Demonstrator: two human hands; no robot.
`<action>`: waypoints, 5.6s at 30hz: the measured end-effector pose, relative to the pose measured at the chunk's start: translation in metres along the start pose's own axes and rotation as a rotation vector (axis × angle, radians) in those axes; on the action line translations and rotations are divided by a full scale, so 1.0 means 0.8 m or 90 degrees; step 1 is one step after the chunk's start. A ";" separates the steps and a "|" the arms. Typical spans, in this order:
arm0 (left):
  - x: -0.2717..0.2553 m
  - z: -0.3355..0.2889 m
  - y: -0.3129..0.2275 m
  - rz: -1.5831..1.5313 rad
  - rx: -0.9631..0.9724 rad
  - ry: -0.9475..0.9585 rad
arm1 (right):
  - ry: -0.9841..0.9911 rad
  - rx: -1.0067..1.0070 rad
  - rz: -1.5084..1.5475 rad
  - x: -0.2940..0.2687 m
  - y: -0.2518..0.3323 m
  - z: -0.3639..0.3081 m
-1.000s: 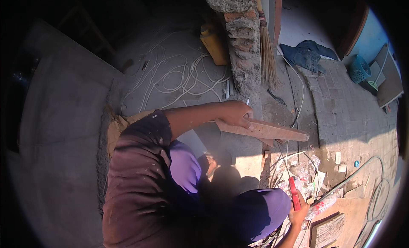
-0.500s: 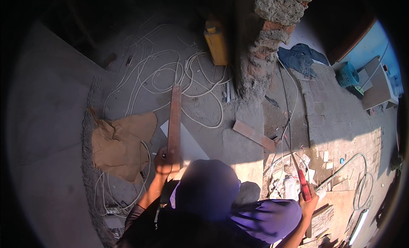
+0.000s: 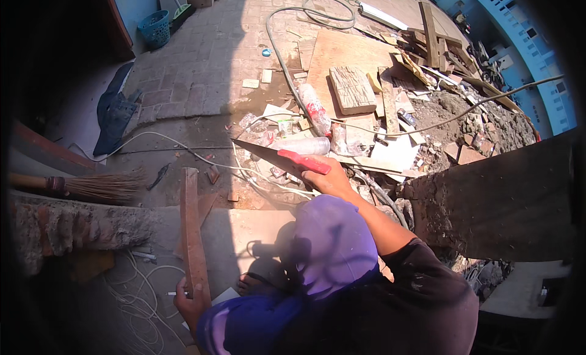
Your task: The person sits on the floor and uses a hand saw to cut a piece of wood. After cutting, they pick up the cut piece and walk through a cluttered construction area, carrying the wood to another location.
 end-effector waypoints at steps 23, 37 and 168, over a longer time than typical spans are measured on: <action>0.319 -0.039 -0.792 -0.346 0.935 0.362 | -0.020 0.157 0.169 -0.040 -0.029 -0.133; 0.065 0.079 0.137 0.408 -0.100 0.020 | 0.357 -0.271 -0.220 -0.022 0.208 0.048; -0.059 -1.012 -0.571 -0.292 -1.569 -1.542 | 1.460 -0.845 0.520 0.145 0.939 -1.347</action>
Point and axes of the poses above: each hand's wrist, its own z-axis towards the middle knuckle, its own x-axis out of the palm, y = z × x, the point moved 9 cm from there along z, towards the middle knuckle, and after that the axes turned 3 degrees about z, right-handed, at the moved point
